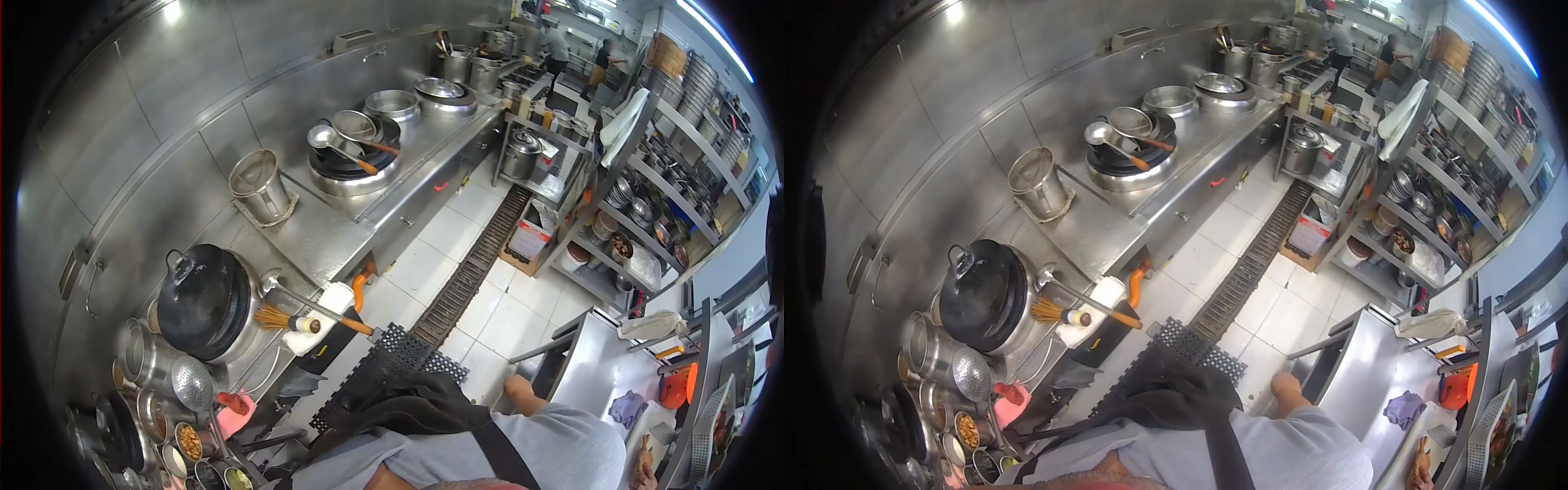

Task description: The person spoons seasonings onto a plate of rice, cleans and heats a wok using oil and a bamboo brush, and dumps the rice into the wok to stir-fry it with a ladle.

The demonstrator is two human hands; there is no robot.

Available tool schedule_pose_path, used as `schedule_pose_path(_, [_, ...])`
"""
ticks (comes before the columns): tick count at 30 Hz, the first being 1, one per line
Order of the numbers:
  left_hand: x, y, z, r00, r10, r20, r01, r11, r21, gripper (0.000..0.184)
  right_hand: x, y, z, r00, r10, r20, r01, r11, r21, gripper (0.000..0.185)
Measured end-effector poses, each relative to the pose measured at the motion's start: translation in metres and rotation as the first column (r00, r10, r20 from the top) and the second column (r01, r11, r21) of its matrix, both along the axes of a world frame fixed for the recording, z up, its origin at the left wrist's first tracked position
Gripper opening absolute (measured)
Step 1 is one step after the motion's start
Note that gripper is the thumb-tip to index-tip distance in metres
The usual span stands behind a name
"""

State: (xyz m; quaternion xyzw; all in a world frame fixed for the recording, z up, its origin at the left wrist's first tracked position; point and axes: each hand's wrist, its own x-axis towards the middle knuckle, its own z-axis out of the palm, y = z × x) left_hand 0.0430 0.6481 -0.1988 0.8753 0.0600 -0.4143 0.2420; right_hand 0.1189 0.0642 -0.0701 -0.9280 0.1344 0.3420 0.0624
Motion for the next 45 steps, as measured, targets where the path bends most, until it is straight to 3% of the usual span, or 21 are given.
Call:
schedule_pose_path(2, [0.003,-0.008,-0.005,0.999,-0.046,-0.024,0.046,0.999,0.022,0.019,-0.022,0.001,0.07,0.993,-0.043,-0.109,0.043,0.999,-0.001,0.029])
schedule_pose_path(5, [0.011,-0.021,-0.008,0.991,-0.127,-0.032,0.129,0.991,0.048,0.018,-0.044,-0.022,0.025,0.99,0.003,-0.143,-0.001,1.0,0.014,0.029])
schedule_pose_path(6, [0.015,-0.026,-0.011,0.987,-0.16,-0.031,0.161,0.985,0.059,0.018,-0.051,-0.024,0.003,1.0,0.0,0.004,0.0,0.998,0.058,0.027])
schedule_pose_path(9, [0.042,-0.034,-0.02,0.95,-0.311,0.004,0.31,0.946,0.095,0.017,-0.032,0.018,0.014,0.994,-0.089,0.06,0.082,0.99,0.113,0.03])
schedule_pose_path(11, [0.066,-0.042,-0.013,0.933,-0.36,0.018,0.355,0.927,0.116,0.017,-0.013,0.04,-0.006,0.989,-0.048,0.142,0.022,0.984,0.178,0.035])
schedule_pose_path(12, [0.087,-0.048,-0.001,0.997,-0.055,-0.055,0.056,0.998,0.001,0.018,0.002,0.051,-0.023,0.984,0.022,0.174,-0.056,0.979,0.194,0.035])
schedule_pose_path(13, [0.103,-0.059,0.02,0.957,0.244,-0.159,-0.26,0.962,-0.087,0.019,0.012,0.061,-0.034,0.974,0.091,0.206,-0.134,0.969,0.207,0.036])
schedule_pose_path(14, [0.109,-0.068,0.039,0.956,0.249,-0.155,-0.263,0.961,-0.081,0.019,0.019,0.07,-0.035,0.973,0.093,0.209,-0.138,0.967,0.213,0.036])
schedule_pose_path(16, [0.117,-0.083,0.071,0.931,0.354,0.089,-0.348,0.935,-0.076,0.017,0.045,0.089,-0.007,0.968,0.138,0.211,-0.197,0.937,0.29,0.036])
schedule_pose_path(19, [0.11,-0.082,0.074,0.891,0.445,0.088,-0.422,0.884,-0.2,0.02,0.065,0.095,0.011,0.958,0.159,0.237,-0.224,0.934,0.28,0.035])
schedule_pose_path(20, [0.103,-0.079,0.074,0.882,0.471,-0.013,-0.463,0.862,-0.205,0.02,0.072,0.09,-0.002,0.967,0.152,0.205,-0.207,0.938,0.278,0.035])
schedule_pose_path(22, [0.075,-0.076,0.076,0.899,0.439,0.014,-0.433,0.891,-0.138,0.017,0.077,0.076,-0.015,0.972,0.135,0.194,-0.18,0.954,0.239,0.034])
schedule_pose_path(23, [0.053,-0.048,0.014,0.93,-0.243,0.275,0.244,0.969,0.034,0.016,0.078,0.071,-0.016,0.976,0.118,0.181,-0.153,0.969,0.195,0.034])
schedule_pose_path(24, [0.035,-0.03,-0.024,0.441,-0.743,0.502,0.584,0.663,0.468,0.015,0.078,0.067,-0.006,0.984,0.107,0.145,-0.135,0.972,0.193,0.034])
schedule_pose_path(25, [0.018,-0.027,-0.022,0.693,-0.588,0.417,0.525,0.808,0.267,0.015,0.076,0.064,0.002,0.983,0.111,0.144,-0.138,0.972,0.191,0.034])
schedule_pose_path(26, [0.012,-0.027,-0.019,0.84,-0.442,0.315,0.414,0.897,0.155,0.015,0.074,0.062,0.01,0.987,0.101,0.124,-0.123,0.974,0.188,0.033])
schedule_pose_path(28, [0.007,-0.028,-0.014,0.957,-0.226,0.181,0.217,0.974,0.071,0.015,0.074,0.059,0.014,0.99,0.1,0.097,-0.116,0.977,0.177,0.033])
schedule_pose_path(31, [0.004,-0.03,-0.01,0.987,-0.123,0.099,0.118,0.991,0.059,0.015,0.071,0.053,0.003,0.971,0.214,0.103,-0.229,0.959,0.165,0.032])
schedule_pose_path(36, [0.006,-0.034,-0.006,0.996,-0.07,0.06,0.067,0.996,0.055,0.015,0.078,0.059,-0.02,0.976,0.187,0.11,-0.205,0.962,0.18,0.031])
schedule_pose_path(45, [0.041,-0.047,0.018,0.991,-0.039,0.131,0.036,0.999,0.024,0.015,0.09,0.071,-0.002,0.96,0.205,0.189,-0.247,0.939,0.24,0.029])
